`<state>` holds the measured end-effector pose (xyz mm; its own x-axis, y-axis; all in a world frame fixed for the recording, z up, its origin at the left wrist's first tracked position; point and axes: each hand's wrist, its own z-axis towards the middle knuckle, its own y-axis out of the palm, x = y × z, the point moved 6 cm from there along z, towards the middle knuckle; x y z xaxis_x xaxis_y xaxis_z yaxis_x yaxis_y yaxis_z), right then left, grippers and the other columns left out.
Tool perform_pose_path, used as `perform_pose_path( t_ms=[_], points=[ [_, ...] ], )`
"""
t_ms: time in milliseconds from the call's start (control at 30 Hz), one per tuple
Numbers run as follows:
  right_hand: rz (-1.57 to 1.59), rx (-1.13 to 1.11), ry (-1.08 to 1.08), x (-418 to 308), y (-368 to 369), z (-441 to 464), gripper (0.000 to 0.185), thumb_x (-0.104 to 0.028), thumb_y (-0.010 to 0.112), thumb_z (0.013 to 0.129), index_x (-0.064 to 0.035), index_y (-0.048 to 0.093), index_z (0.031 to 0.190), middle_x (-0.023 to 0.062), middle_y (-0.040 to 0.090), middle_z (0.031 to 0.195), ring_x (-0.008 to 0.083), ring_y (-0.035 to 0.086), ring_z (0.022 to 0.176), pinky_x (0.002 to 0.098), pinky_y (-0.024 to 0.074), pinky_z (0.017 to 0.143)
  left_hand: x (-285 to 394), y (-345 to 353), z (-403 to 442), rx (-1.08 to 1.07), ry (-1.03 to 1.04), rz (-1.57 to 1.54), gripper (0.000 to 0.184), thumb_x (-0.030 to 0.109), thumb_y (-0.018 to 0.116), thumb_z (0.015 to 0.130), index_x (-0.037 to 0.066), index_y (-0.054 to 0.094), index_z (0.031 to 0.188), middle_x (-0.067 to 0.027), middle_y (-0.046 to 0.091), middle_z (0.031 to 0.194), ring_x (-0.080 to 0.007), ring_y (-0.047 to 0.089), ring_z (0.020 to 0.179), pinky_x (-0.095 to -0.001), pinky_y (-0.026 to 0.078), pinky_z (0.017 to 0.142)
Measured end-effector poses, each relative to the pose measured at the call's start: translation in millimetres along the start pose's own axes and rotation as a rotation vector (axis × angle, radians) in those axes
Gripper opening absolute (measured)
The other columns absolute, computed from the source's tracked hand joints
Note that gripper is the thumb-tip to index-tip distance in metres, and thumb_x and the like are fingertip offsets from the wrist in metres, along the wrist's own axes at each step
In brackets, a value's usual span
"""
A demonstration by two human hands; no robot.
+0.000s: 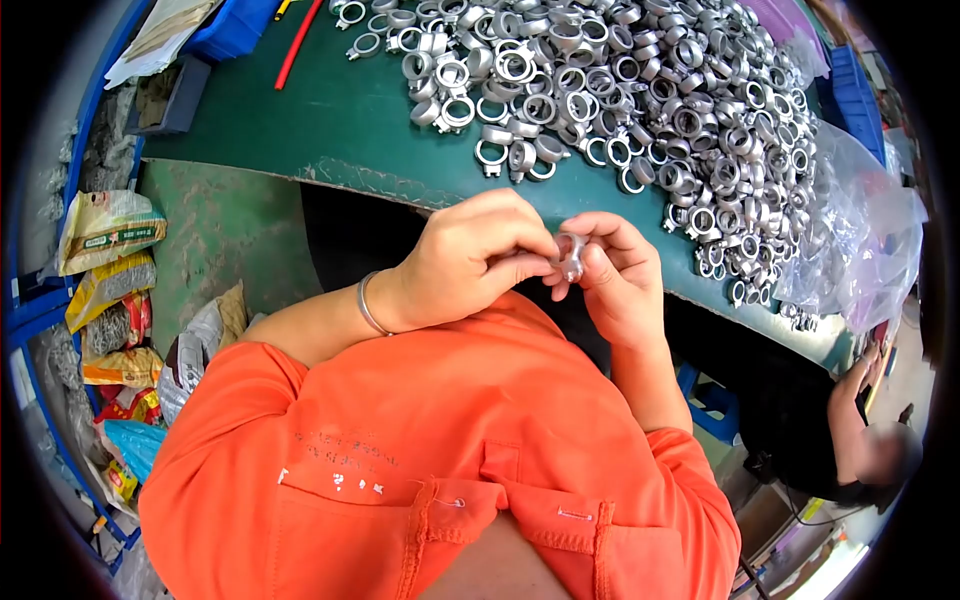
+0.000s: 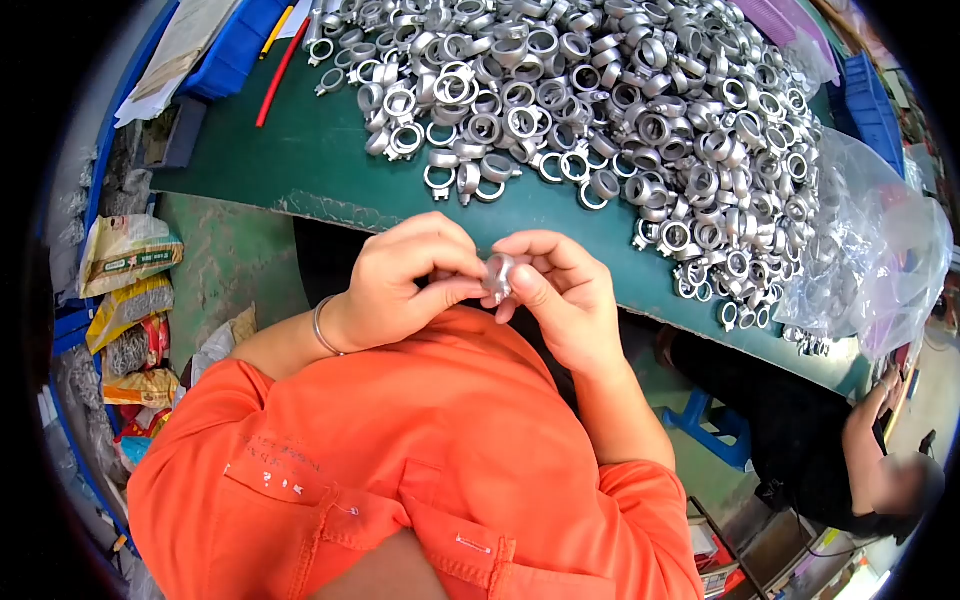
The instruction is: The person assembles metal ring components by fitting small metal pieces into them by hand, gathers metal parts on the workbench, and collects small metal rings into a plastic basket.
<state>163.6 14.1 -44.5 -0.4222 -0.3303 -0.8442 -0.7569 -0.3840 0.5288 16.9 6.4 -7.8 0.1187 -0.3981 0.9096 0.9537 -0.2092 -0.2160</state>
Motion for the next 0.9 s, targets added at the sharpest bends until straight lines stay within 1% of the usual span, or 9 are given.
perform_pose_path(
  t_ms=[67,133,367,433,500,533,600,667,900],
  points=[
    [0.048,0.010,-0.036,1,-1,0,0.025,-0.009,0.058,0.088,0.0024,0.053,0.110,0.0162,0.062,0.098,0.0185,0.062,0.081,0.0274,0.0525,0.065,-10,-3,-3,0.072,-0.137,-0.083,0.013,-0.003,0.072,0.072,0.001,0.062,0.080,-0.0056,0.060,0.081,-0.0080,0.052,0.063,-0.0201,0.042,0.054],
    [0.153,0.002,-0.060,2,-2,-1,0.029,-0.003,0.061,0.085,0.0014,0.051,0.112,0.0222,0.059,0.108,0.0216,0.061,0.090,0.0310,0.0539,0.071,-10,-5,-3,0.058,-0.132,-0.084,0.012,-0.003,0.071,0.073,0.000,0.062,0.081,-0.0054,0.060,0.082,-0.0078,0.053,0.064,-0.0199,0.042,0.055],
    [0.186,-0.002,-0.101,2,0,-3,0.028,0.002,0.062,0.082,0.0025,0.052,0.108,0.0222,0.057,0.111,0.0238,0.061,0.092,0.0337,0.0540,0.076,-16,-1,-5,0.006,-0.211,-0.205,0.010,-0.003,0.066,0.079,-0.002,0.064,0.089,-0.0067,0.059,0.088,-0.0093,0.057,0.072,-0.0197,0.046,0.060],
    [0.066,-0.013,-0.221,-4,1,-5,0.031,0.006,0.063,0.079,0.0035,0.052,0.107,0.0215,0.056,0.112,0.0248,0.061,0.093,0.0353,0.0535,0.079,-19,-2,-5,-0.018,-0.209,-0.209,0.011,-0.003,0.064,0.080,-0.003,0.064,0.091,-0.0069,0.059,0.088,-0.0095,0.057,0.073,-0.0196,0.047,0.060],
    [0.040,-0.014,-0.250,-4,3,-5,0.031,0.008,0.063,0.078,0.0036,0.052,0.106,0.0212,0.055,0.112,0.0250,0.061,0.094,0.0359,0.0531,0.080,-20,0,-7,-0.040,-0.208,-0.211,0.013,-0.002,0.063,0.081,-0.003,0.064,0.094,-0.0070,0.059,0.089,-0.0097,0.057,0.074,-0.0195,0.047,0.061],
    [0.012,-0.017,-0.283,-5,4,-5,0.032,0.010,0.063,0.077,0.0036,0.052,0.106,0.0210,0.055,0.112,0.0251,0.060,0.095,0.0365,0.0527,0.082,-22,1,-8,-0.016,-0.247,-0.297,0.013,-0.002,0.062,0.083,-0.003,0.064,0.095,-0.0071,0.059,0.089,-0.0094,0.057,0.073,-0.0191,0.047,0.060],
    [0.027,0.005,-0.259,-4,3,-5,0.031,0.011,0.063,0.077,0.0035,0.052,0.105,0.0210,0.055,0.112,0.0249,0.060,0.095,0.0363,0.0524,0.083,-21,0,-9,0.012,-0.285,-0.381,0.013,-0.001,0.061,0.084,-0.003,0.064,0.097,-0.0071,0.059,0.090,-0.0092,0.058,0.072,-0.0187,0.047,0.060],
    [0.041,0.028,-0.235,-2,1,-4,0.031,0.012,0.062,0.077,0.0034,0.052,0.105,0.0210,0.056,0.111,0.0247,0.060,0.096,0.0362,0.0520,0.084,-24,2,-13,-0.031,-0.463,-0.482,0.013,0.000,0.059,0.086,-0.004,0.064,0.097,-0.0074,0.060,0.091,-0.0089,0.059,0.069,-0.0186,0.048,0.060],
    [0.034,0.051,-0.206,3,-4,-3,0.031,0.013,0.062,0.077,0.0028,0.052,0.104,0.0206,0.057,0.110,0.0231,0.060,0.097,0.0346,0.0514,0.085,-21,2,-13,-0.003,-0.452,-0.508,0.014,0.001,0.058,0.087,-0.004,0.064,0.099,-0.0086,0.061,0.092,-0.0094,0.060,0.071,-0.0196,0.050,0.062]
  ],
)
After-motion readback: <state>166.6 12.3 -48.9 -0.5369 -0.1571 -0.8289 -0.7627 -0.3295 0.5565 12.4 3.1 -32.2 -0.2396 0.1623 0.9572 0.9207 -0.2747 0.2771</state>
